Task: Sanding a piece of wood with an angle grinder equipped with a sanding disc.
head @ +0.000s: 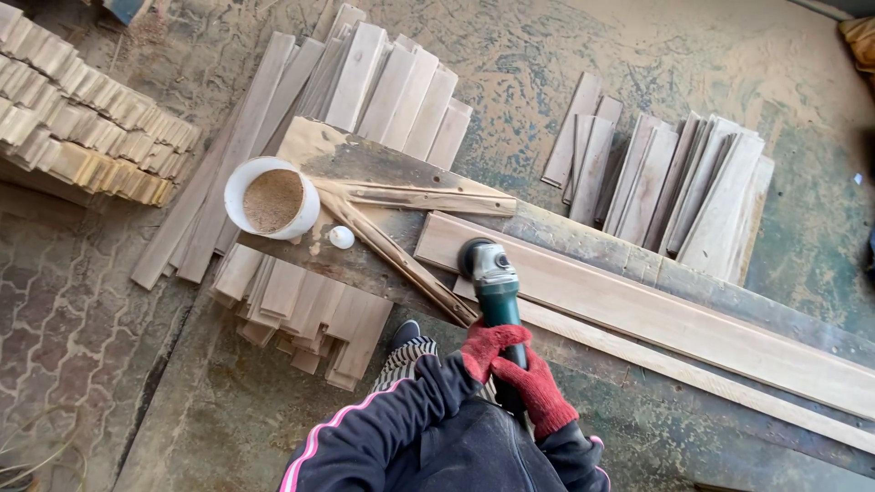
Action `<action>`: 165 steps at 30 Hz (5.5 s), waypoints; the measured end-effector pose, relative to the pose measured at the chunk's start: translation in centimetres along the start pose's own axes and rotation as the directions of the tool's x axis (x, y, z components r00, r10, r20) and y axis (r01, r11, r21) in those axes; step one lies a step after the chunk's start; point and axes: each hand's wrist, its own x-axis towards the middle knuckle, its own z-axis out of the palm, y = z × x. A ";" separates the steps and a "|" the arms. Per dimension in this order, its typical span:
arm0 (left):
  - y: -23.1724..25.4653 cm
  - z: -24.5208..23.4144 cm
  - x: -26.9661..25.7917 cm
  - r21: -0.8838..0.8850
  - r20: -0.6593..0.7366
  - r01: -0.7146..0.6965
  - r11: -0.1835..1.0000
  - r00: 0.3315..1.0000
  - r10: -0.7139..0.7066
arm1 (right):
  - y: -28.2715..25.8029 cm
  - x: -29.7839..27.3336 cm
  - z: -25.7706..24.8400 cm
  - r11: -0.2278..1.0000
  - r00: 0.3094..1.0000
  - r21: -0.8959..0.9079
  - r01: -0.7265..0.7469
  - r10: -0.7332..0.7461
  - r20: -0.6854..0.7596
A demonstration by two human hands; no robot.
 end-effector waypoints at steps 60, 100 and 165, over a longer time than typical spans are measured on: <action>5.7 -2.7 0.5 -0.184 -0.118 -0.102 0.978 0.990 0.081 | -8.1 2.1 4.8 0.983 0.977 -0.181 -0.004 0.043 0.209; 2.7 2.3 4.7 0.077 0.006 0.036 0.996 0.999 -0.037 | -4.2 2.4 -0.4 0.999 1.000 0.051 0.015 -0.014 -0.021; 2.2 0.7 3.1 -0.075 0.123 -0.005 0.997 0.992 0.014 | -2.9 2.8 -1.1 0.999 0.998 0.002 0.039 -0.039 0.050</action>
